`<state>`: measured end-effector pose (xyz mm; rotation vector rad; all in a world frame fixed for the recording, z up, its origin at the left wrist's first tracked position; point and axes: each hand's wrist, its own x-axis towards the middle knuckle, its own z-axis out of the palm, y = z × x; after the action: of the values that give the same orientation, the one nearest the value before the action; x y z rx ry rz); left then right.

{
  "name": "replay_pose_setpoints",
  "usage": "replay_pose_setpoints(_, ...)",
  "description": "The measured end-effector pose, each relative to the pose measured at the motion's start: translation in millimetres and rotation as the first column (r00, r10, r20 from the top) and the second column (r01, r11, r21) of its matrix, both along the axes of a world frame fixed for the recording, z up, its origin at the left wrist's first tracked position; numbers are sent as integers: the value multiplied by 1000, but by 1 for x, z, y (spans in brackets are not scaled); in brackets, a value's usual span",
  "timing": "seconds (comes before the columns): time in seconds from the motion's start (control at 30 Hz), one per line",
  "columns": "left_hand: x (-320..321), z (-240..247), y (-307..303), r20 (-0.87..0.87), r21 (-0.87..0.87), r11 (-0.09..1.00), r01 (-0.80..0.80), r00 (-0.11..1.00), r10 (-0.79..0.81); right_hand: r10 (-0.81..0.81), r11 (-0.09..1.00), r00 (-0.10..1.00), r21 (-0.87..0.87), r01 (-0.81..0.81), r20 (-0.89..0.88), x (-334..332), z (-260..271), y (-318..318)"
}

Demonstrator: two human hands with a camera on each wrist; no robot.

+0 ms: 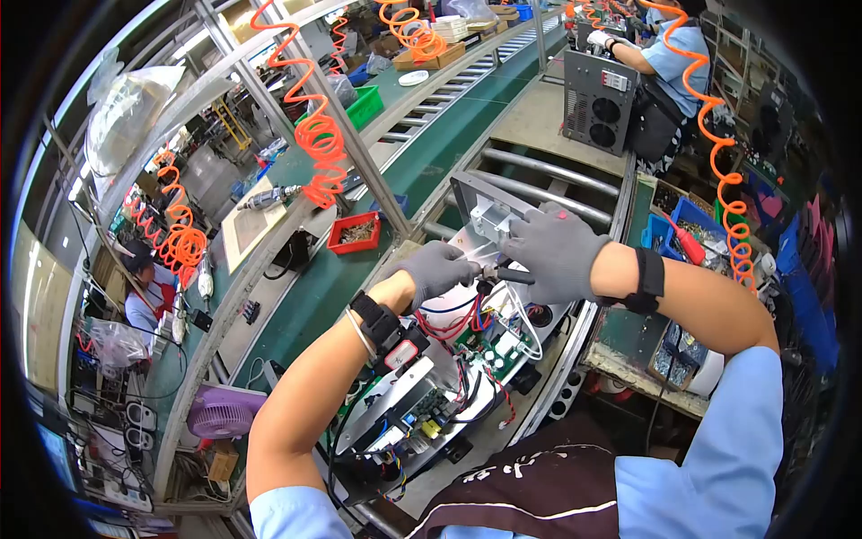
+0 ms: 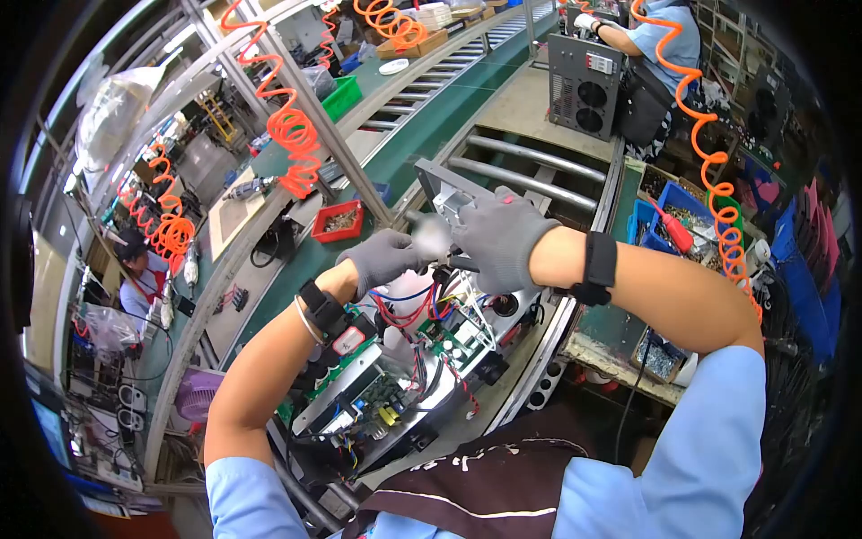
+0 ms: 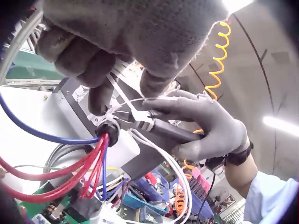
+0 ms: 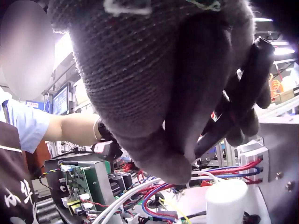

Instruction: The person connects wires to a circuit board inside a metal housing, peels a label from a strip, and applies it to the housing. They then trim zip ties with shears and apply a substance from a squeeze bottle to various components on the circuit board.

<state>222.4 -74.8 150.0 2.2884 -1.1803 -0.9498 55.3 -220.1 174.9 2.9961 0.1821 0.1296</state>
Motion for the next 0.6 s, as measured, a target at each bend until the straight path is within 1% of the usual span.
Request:
replay_pose_setpoints(0.03, 2, -4, 0, -56, -72, 997, -9, 998, 5, -7, 1000, 1000, 8, 7, 5, 2, 1, 3)
replay_pose_setpoints(0.07, -2, 6, -1, -27, -13, 1000, -23, 999, 23, -50, 999, 996, 13, 51, -72, 5, 2, 6)
replay_pose_setpoints(0.1, -5, 7, -1, -22, -7, 1000, -15, 1000, 15, -92, 995, 984, 14, 96, -149, 6, 3, 8)
replay_pose_setpoints(0.13, -7, 8, 0, -1, 5, 1000, -30, 1000, 30, -72, 996, 992, 52, 78, -103, 4, 0, 8)
replay_pose_setpoints(0.17, -9, 9, 0, 20, 15, 999, -46, 999, 46, -79, 995, 992, 56, 84, -98, 5, 0, 8)
replay_pose_setpoints(0.23, -8, 4, 1, -3, 15, 999, -36, 999, 36, -98, 992, 971, 53, 112, -219, 4, 1, 11)
replay_pose_setpoints(0.27, -9, 5, 1, 32, -37, 997, -68, 997, 69, -102, 993, 990, 51, 107, -97, -2, 3, 14)
replay_pose_setpoints(0.3, -11, 4, 3, 63, -87, 991, -97, 993, 103, -111, 991, 989, 61, 117, -99, -8, 5, 14)
replay_pose_setpoints(0.33, -8, 4, 4, -20, -123, 984, -127, 992, 125, -177, 973, 984, 152, 174, 8, -14, 7, 11)
replay_pose_setpoints(0.37, -6, 10, 7, -66, -148, 975, -166, 985, 158, -252, 944, 962, 246, 220, 108, -18, 8, 6)
replay_pose_setpoints(0.4, -2, 12, 11, -61, -271, 951, -149, 989, 138, -222, 915, 934, 391, 100, 279, -30, 6, -4)
replay_pose_setpoints(0.43, 6, 19, 19, -214, -235, 939, -249, 956, 200, -256, 898, 885, 435, 68, 389, -41, 4, -14)
replay_pose_setpoints(0.47, 6, 32, 28, -280, -260, 922, -286, 937, 211, -309, 858, 853, 510, 59, 420, -59, 10, -16)
replay_pose_setpoints(0.5, -6, 52, 40, -259, -307, 911, -274, 945, 197, -366, 812, 817, 582, 47, 444, -78, 14, -17)
replay_pose_setpoints(0.53, -3, 59, 54, -175, -425, 894, -143, 982, 74, -442, 654, 819, 756, 16, 365, -98, 10, -19)
replay_pose_setpoints(0.57, -33, 90, 61, -312, -373, 863, -340, 922, 228, -500, 459, 821, 888, -15, 273, -117, 2, -18)
replay_pose_setpoints(0.6, -34, 104, 76, -324, -358, 883, -305, 927, 188, -564, 224, 792, 966, -126, 234, -133, -10, -12)
